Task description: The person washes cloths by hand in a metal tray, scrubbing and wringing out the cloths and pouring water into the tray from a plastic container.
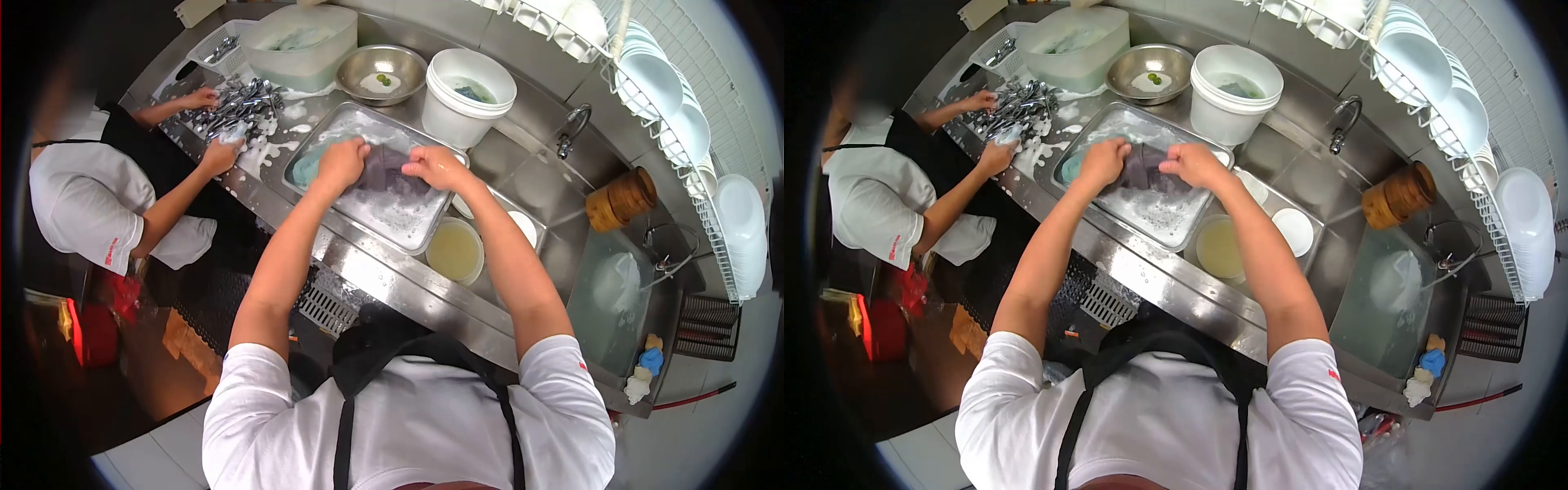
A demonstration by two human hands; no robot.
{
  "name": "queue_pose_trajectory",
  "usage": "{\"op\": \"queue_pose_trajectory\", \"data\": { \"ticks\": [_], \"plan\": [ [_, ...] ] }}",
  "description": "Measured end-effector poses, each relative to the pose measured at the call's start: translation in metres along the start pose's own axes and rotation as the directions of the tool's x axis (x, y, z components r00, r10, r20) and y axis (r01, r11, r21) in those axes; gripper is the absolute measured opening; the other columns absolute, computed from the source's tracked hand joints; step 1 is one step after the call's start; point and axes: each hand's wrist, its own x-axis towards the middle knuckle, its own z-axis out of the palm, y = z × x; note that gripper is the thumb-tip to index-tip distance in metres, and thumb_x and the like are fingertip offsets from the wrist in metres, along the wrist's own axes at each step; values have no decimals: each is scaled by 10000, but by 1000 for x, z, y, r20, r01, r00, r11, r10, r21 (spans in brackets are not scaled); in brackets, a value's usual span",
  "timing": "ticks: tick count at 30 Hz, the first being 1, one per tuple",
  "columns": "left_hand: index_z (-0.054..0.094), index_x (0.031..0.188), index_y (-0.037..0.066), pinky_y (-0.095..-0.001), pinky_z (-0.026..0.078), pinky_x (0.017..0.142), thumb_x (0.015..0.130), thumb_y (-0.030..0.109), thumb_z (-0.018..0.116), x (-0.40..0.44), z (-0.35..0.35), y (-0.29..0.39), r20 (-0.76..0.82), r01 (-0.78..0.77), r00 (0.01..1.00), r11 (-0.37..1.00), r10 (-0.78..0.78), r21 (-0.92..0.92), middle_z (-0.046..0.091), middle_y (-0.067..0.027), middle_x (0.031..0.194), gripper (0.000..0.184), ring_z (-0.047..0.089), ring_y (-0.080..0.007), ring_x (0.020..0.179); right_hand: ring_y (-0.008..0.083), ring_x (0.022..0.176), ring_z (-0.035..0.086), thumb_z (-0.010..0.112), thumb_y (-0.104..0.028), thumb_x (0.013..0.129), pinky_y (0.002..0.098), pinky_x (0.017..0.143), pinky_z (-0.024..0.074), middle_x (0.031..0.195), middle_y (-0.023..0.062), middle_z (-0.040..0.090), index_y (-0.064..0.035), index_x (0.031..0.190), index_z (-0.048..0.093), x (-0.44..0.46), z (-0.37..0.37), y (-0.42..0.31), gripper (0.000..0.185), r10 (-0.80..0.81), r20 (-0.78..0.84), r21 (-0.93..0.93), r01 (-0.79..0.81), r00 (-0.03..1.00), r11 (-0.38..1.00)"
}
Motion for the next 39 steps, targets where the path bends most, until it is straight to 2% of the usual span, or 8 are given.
{"op": "queue_pose_trajectory", "data": {
  "ticks": [3,7,14,20,22,30,34,39],
  "plan": [
    [640,993,19,-478,472,849,898,236,578,-14,36,-9,-4,-9,1000,991,10,137,643,-237,1058,244,592,-406,1029,301,1128,597,690,-360,854,393,938,459,1143,175,658,-176,1316,570,12,29,45,512,-13,175,296,-40,984,954],
    [430,1352,30,-448,429,977,836,351,630,-22,76,-6,139,-168,978,984,159,56,548,-259,1272,640,523,-398,1187,392,1425,215,698,-390,839,488,1151,214,1479,240,351,-213,1538,153,23,82,66,903,136,41,-209,-125,990,970],
    [69,1511,0,-449,461,952,849,351,562,-22,87,16,556,15,820,977,-132,211,615,-239,1201,896,584,-389,1127,409,1168,544,628,-229,848,467,975,437,1260,257,567,-94,1352,495,23,103,41,539,346,-136,-200,-368,928,908],
    [422,1396,-20,-439,455,967,841,278,553,-7,98,7,627,-54,768,962,-132,268,591,-273,1226,644,580,-390,1143,428,970,623,582,-247,896,443,860,486,1024,258,657,-2,1062,645,34,38,-4,303,296,-297,221,-236,908,946],
    [512,1302,-45,-408,457,955,830,245,552,-15,67,27,479,32,878,994,24,-109,611,-248,1212,556,596,-361,1118,443,973,609,568,-260,906,446,849,480,1020,259,654,-2,1074,635,38,12,-26,314,196,-385,187,-132,902,973],
    [565,1260,21,-293,438,937,954,252,429,-7,70,30,466,371,873,420,146,-828,653,-98,1106,406,612,-179,1017,463,962,594,524,-255,923,462,824,463,977,269,647,-5,1060,615,33,-96,-121,299,79,-629,239,95,773,966],
    [591,1200,53,-296,473,803,1003,325,485,-25,7,69,321,344,939,-277,124,-897,664,-38,1000,353,615,-149,878,447,967,610,528,-261,918,457,829,472,1000,239,663,-37,1102,624,39,-114,-105,305,138,-451,431,79,882,899],
    [624,995,68,-236,442,741,957,342,604,-3,-8,4,207,79,964,561,169,-824,589,39,880,277,500,-43,833,434,975,620,577,-237,885,467,854,479,988,266,661,-1,1024,670,11,-118,-84,289,129,-464,7,-143,876,990]
  ]
}}
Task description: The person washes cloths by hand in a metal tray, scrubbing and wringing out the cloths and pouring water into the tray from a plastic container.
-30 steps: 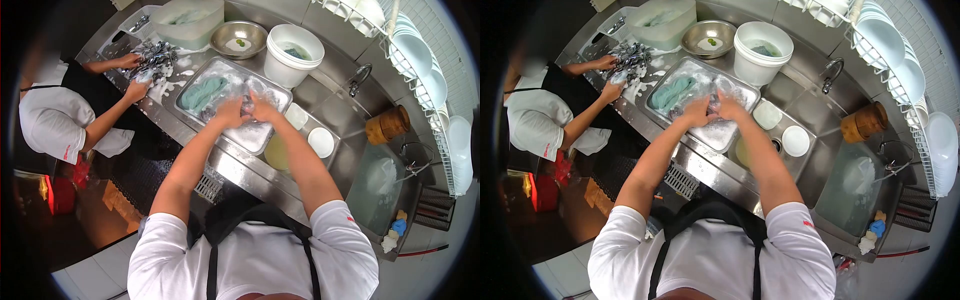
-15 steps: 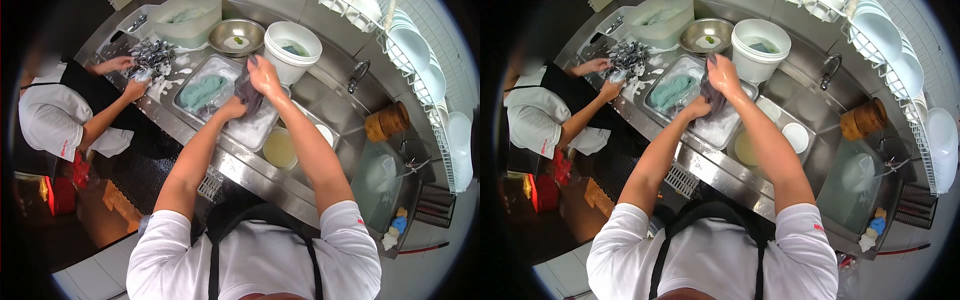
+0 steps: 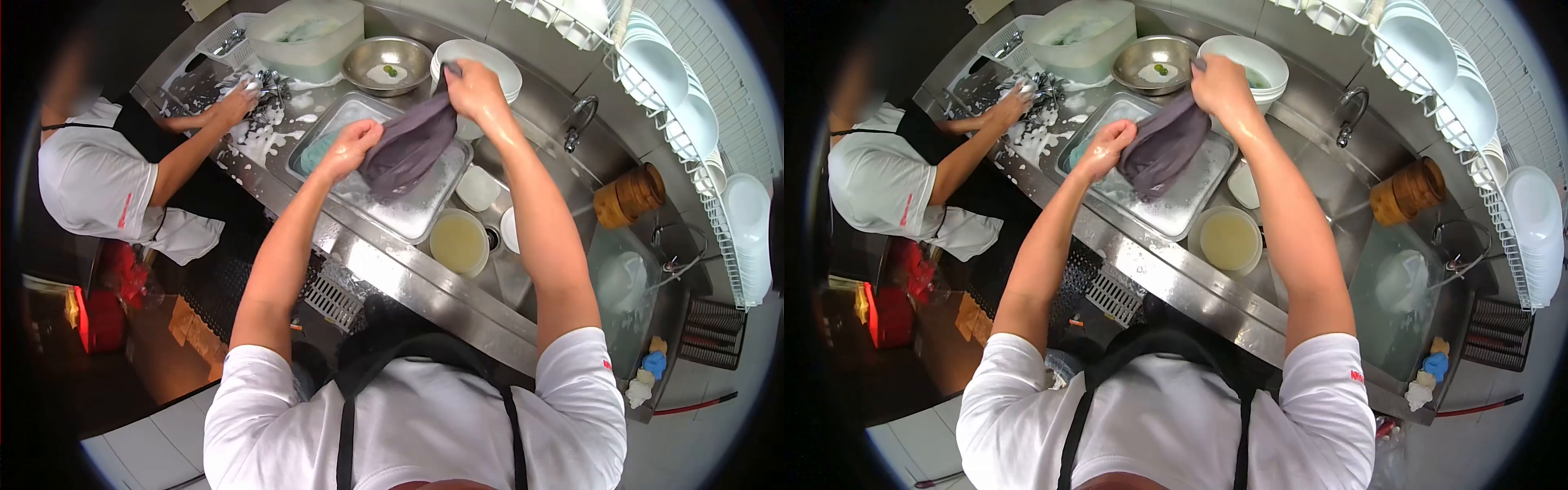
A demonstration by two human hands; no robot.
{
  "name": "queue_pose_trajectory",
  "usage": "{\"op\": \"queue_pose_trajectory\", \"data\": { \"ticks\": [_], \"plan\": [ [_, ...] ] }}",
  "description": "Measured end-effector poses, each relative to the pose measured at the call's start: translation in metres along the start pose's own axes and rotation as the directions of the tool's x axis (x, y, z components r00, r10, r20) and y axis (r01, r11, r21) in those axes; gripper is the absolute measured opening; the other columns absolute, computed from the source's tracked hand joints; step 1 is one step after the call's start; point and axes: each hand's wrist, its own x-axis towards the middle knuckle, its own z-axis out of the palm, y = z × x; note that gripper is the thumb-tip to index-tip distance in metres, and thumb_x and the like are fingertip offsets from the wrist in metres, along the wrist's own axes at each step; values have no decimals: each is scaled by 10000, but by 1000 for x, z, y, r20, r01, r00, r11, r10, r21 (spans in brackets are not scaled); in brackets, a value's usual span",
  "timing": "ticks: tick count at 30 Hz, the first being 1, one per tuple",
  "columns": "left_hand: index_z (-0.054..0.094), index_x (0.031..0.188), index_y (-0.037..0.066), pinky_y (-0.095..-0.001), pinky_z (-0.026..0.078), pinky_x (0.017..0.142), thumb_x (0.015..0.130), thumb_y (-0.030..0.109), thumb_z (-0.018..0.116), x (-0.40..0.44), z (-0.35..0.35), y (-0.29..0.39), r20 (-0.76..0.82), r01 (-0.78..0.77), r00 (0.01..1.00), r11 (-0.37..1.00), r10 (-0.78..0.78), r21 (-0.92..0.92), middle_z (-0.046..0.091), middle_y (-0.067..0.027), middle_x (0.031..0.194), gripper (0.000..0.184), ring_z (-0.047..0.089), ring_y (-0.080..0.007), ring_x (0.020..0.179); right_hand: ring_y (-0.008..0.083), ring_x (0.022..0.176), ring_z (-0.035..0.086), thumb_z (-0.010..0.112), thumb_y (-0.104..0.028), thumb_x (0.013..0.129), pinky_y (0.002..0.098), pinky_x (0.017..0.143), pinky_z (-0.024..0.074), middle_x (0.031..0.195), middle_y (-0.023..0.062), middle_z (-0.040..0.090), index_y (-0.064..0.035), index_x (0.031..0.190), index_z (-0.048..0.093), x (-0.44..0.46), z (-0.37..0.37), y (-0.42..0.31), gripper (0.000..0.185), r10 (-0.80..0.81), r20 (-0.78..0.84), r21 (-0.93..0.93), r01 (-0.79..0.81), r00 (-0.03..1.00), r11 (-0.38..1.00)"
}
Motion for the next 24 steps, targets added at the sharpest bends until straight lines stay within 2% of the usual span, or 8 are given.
{"op": "queue_pose_trajectory", "data": {
  "ticks": [4,7,11,12,15,17,21,24],
  "plan": [
    [643,1044,38,-310,469,712,851,257,719,-27,-10,11,196,-215,973,798,123,563,680,-73,859,301,585,-148,750,439,962,623,627,-155,838,471,857,484,951,281,656,41,943,662,-13,22,37,225,63,102,-70,-56,993,996],
    [665,1047,47,-335,471,723,838,222,722,-24,-15,-1,2,122,986,727,-167,675,686,-165,909,278,614,-233,746,442,973,619,634,-149,839,475,867,481,952,283,653,38,1032,603,-21,39,55,271,102,102,-101,-91,990,991],
    [678,1043,43,-413,463,869,822,164,678,-14,-8,-27,-37,72,997,594,-70,801,624,-242,1116,252,599,-375,1017,446,1003,612,676,-184,824,470,891,476,1035,279,643,-17,1227,477,-24,77,89,479,198,170,-102,-183,965,978],
    [645,1110,17,-418,444,951,808,182,669,-14,0,-31,4,69,991,523,-136,849,583,-253,1200,344,542,-401,1131,446,1155,536,715,-222,808,438,977,442,1211,297,567,-72,1394,357,-29,76,84,703,224,348,-110,-198,910,974],
    [597,1184,-6,-404,432,992,817,203,644,-11,30,-70,7,6,1000,556,-22,831,593,-238,1203,424,539,-381,1161,436,1356,337,736,-242,796,493,1102,316,1409,302,399,-128,1505,212,-55,114,100,889,-79,564,-206,233,822,950],
    [577,1216,-3,-466,395,1025,821,188,616,-22,57,-81,-36,0,995,365,91,931,588,-230,1219,441,536,-365,1179,421,1417,199,773,-225,747,575,1129,195,1478,272,316,-142,1530,124,-70,133,93,1020,-33,684,-316,336,729,887],
    [611,1193,46,-627,290,1047,819,164,579,-1,72,-57,-8,91,911,182,-413,979,618,-211,1187,394,568,-349,1154,371,1469,101,680,-155,792,679,1116,37,1558,182,233,-142,1537,143,-75,165,96,918,115,755,-468,408,646,784],
    [644,1140,85,-623,317,1029,816,146,575,4,69,-84,-120,208,966,414,-228,886,655,-193,1112,337,602,-354,1097,371,1461,136,687,-186,781,686,1107,14,1555,161,257,-97,1509,244,-74,196,124,857,137,740,-503,407,658,762]
  ]
}}
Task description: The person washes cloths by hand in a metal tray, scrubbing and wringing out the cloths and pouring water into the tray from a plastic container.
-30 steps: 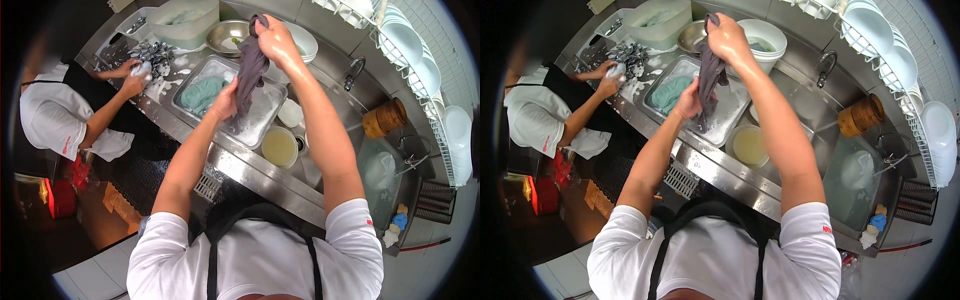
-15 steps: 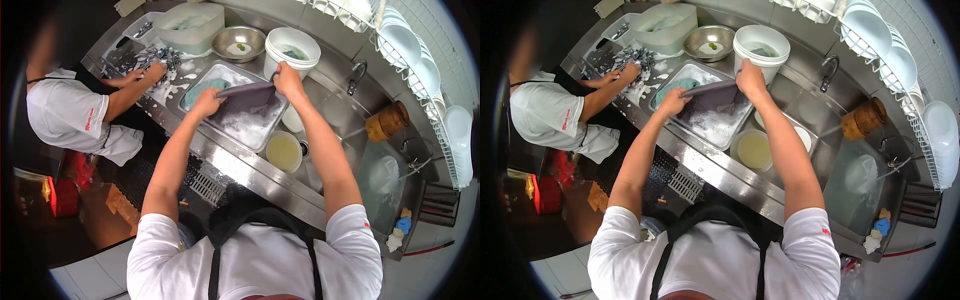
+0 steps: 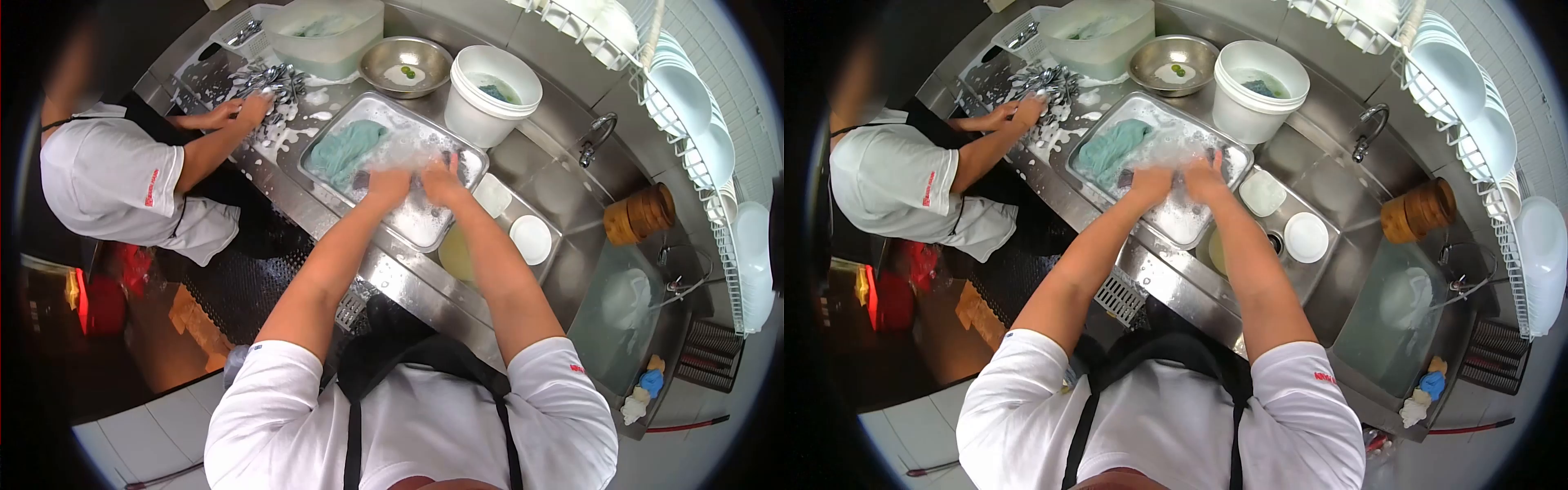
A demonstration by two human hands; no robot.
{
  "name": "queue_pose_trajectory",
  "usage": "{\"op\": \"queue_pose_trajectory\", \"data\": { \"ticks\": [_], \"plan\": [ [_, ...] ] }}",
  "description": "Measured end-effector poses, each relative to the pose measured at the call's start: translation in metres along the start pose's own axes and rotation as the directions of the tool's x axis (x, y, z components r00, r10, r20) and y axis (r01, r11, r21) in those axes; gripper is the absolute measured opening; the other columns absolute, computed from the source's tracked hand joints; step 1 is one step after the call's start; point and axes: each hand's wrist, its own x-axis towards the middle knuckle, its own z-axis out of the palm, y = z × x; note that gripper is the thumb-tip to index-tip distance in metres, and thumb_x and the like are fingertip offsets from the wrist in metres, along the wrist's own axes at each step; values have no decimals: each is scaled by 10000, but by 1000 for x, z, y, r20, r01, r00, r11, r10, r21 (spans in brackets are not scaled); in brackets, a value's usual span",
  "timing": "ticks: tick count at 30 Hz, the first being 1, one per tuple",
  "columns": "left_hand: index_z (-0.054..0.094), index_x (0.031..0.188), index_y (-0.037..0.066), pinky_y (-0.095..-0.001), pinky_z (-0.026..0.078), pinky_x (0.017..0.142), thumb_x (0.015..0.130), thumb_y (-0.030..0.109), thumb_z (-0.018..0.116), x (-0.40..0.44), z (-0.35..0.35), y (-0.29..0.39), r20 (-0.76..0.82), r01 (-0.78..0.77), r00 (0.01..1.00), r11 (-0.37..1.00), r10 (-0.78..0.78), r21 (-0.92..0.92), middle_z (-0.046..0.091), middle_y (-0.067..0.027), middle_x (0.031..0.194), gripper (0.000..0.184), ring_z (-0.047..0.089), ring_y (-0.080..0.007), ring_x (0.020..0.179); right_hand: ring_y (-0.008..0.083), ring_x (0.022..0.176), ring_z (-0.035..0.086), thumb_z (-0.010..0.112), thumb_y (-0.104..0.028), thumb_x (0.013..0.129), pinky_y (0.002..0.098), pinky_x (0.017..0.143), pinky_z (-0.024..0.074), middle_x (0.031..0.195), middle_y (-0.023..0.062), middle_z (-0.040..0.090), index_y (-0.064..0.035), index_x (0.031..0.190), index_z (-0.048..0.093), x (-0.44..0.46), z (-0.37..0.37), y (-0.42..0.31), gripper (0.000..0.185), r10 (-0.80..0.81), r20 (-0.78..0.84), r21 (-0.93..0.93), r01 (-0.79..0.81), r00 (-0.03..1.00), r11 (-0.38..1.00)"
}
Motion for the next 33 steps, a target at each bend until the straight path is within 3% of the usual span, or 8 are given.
{"op": "queue_pose_trajectory", "data": {
  "ticks": [6,9,14,16,18,23,29,33],
  "plan": [
    [635,1124,53,-454,465,910,789,66,532,-1,-48,13,-328,-61,943,938,-59,-342,689,-176,1033,351,654,-335,991,320,1400,296,835,-345,656,635,1118,88,1448,182,404,-7,1433,342,-37,-51,13,980,-88,-237,516,202,968,832],
    [525,1245,-39,-319,482,850,792,-26,463,-9,-119,55,-298,-219,922,299,-249,-929,640,-171,1059,458,616,-219,953,250,1294,441,914,-187,544,438,1115,299,1349,149,491,-4,1411,345,-31,-60,13,1053,-25,-619,782,620,785,70],
    [351,1399,2,-413,525,897,937,-1,427,-19,-203,100,-323,-360,932,-332,-165,-872,594,-226,1208,469,625,-287,1035,209,1133,558,879,-87,599,340,974,438,1240,102,583,-2,1301,453,-41,-97,-22,825,372,-794,582,779,482,233],
    [403,1363,-4,-445,519,927,963,38,418,-30,-231,111,-391,-383,917,-447,-81,-808,584,-229,1240,403,620,-302,1061,187,1034,596,840,-90,658,329,901,466,1121,87,637,-3,1211,543,-32,-95,-22,634,419,-654,708,705,630,44],
    [444,1317,-28,-459,483,981,975,65,395,-35,-247,103,-444,-401,896,-476,-25,-782,573,-224,1270,359,602,-312,1099,138,868,618,738,-76,773,303,783,493,948,57,686,-5,1055,659,-27,-100,-24,301,548,-638,692,715,541,100],
    [404,1295,-96,-521,361,1110,946,22,273,-31,-224,13,-405,-404,910,-426,-93,-810,465,-269,1341,391,464,-391,1264,132,843,602,661,10,793,283,748,497,956,51,672,17,1049,638,-53,-148,-5,257,536,-656,555,821,531,-134],
    [390,1370,36,-393,464,959,823,118,696,-43,-130,-13,-105,-108,994,102,42,-989,528,-128,1304,632,569,-250,1122,150,851,614,562,78,774,281,778,513,994,73,622,0,1076,566,-36,-154,5,312,376,-692,598,781,616,-178],
    [398,1394,41,-342,438,960,796,339,783,-15,-86,24,-288,-281,935,-66,206,-957,541,-90,1309,771,548,-197,1143,172,880,615,492,30,799,298,818,521,1028,94,609,-20,1120,560,-30,-141,-5,332,367,-611,585,713,701,-387]
  ]
}}
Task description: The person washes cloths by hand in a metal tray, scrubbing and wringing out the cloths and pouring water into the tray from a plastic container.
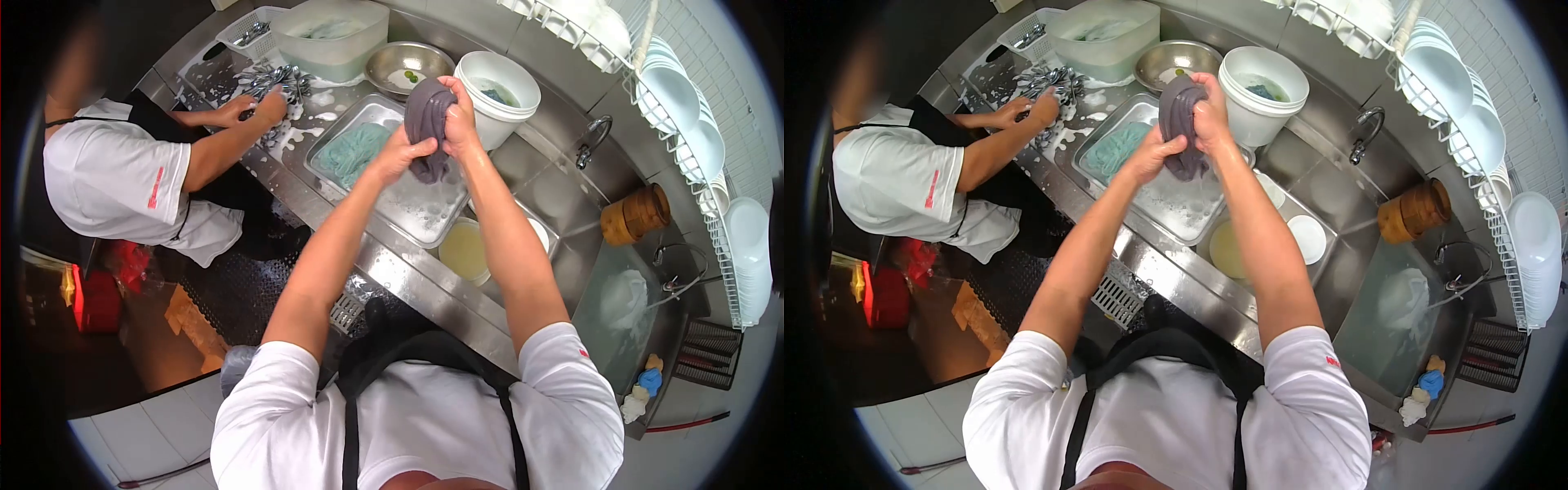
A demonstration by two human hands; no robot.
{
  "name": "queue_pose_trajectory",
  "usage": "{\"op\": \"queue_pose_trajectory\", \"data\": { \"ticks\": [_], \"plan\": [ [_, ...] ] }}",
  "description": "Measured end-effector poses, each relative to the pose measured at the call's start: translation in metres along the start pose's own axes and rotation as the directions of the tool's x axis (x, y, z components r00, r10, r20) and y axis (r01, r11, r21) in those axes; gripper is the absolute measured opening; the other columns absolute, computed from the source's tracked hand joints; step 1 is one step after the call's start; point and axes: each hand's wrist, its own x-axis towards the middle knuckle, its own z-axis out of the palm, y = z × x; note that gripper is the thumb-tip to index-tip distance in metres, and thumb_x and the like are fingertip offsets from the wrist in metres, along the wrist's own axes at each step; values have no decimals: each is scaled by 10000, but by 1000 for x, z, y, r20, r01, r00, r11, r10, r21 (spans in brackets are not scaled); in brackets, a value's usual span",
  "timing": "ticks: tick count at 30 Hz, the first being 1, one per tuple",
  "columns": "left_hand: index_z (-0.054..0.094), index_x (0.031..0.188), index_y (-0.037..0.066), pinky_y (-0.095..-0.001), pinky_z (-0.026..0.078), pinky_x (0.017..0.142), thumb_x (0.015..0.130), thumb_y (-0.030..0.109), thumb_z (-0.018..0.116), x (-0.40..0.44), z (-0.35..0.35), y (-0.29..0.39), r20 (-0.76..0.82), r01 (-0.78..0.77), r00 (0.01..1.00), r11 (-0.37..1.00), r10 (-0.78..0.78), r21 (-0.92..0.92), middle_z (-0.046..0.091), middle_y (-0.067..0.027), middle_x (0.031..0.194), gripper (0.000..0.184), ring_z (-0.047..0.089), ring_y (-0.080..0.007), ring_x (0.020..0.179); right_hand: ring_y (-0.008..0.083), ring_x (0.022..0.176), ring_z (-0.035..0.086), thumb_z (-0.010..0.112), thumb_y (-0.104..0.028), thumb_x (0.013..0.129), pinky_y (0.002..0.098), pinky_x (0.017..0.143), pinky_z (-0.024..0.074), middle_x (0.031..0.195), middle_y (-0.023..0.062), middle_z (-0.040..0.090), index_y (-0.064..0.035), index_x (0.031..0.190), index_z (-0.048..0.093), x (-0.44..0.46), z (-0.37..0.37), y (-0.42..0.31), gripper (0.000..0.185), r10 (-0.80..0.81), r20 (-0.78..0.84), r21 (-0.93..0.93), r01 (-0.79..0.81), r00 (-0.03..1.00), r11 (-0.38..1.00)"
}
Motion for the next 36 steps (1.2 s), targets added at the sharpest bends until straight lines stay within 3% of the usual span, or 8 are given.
{"op": "queue_pose_trajectory", "data": {
  "ticks": [5,9,14,22,26,28,30,36],
  "plan": [
    [466,1336,15,-355,459,930,786,400,788,1,41,-37,-267,-162,960,952,90,-261,597,-76,1209,745,579,-201,1081,186,920,602,468,-102,826,329,836,509,1023,80,611,-36,1144,578,9,-14,42,343,34,-367,55,-15,930,998],
    [593,1158,46,-348,516,758,802,273,768,-3,40,-40,-189,332,892,878,-411,-345,651,-76,1004,456,628,-199,875,201,883,605,578,-192,832,325,796,504,1006,103,625,-16,1143,588,14,-49,54,358,353,-187,-173,-385,917,907],
    [570,828,74,-285,474,580,792,161,684,27,39,-26,33,123,871,154,-491,-980,569,-48,753,148,558,-173,688,198,892,597,606,-292,863,328,778,501,861,90,629,-25,1118,586,-19,-93,59,370,430,-259,-80,-463,865,883],
    [530,946,34,-323,449,718,830,194,631,6,149,82,-272,-418,858,-286,-435,-862,515,-34,715,222,514,-168,628,293,823,662,620,-354,818,424,845,495,764,65,609,-85,925,568,-47,18,20,294,489,-224,901,-12,843,434],
    [520,973,26,-306,446,675,835,223,635,16,99,22,54,-63,969,-451,-240,-890,509,-26,704,267,507,-161,596,274,833,637,673,-451,763,404,837,517,727,61,574,-39,951,516,-35,-12,72,479,-274,-385,43,314,881,948],
    [514,979,24,-291,436,637,836,242,637,14,78,12,232,148,963,-456,-134,-878,505,-17,698,288,498,-151,575,258,789,620,704,-488,750,383,760,541,717,64,558,-10,985,494,-24,-28,75,573,-109,-335,-173,53,936,984],
    [509,978,25,-267,419,585,836,264,638,1,61,7,422,371,905,-391,-52,-843,501,-4,692,306,484,-134,549,257,663,621,721,-474,765,378,629,565,716,76,559,-5,1000,495,-18,-27,7,572,769,-228,345,-690,597,637],
    [566,879,107,-259,332,442,833,350,637,-14,23,-1,405,551,801,279,-440,-787,519,22,669,257,452,-106,494,211,738,634,830,-372,708,369,657,535,925,111,663,-17,1027,654,12,-35,32,509,561,-90,-84,-568,823,819]
  ]
}}
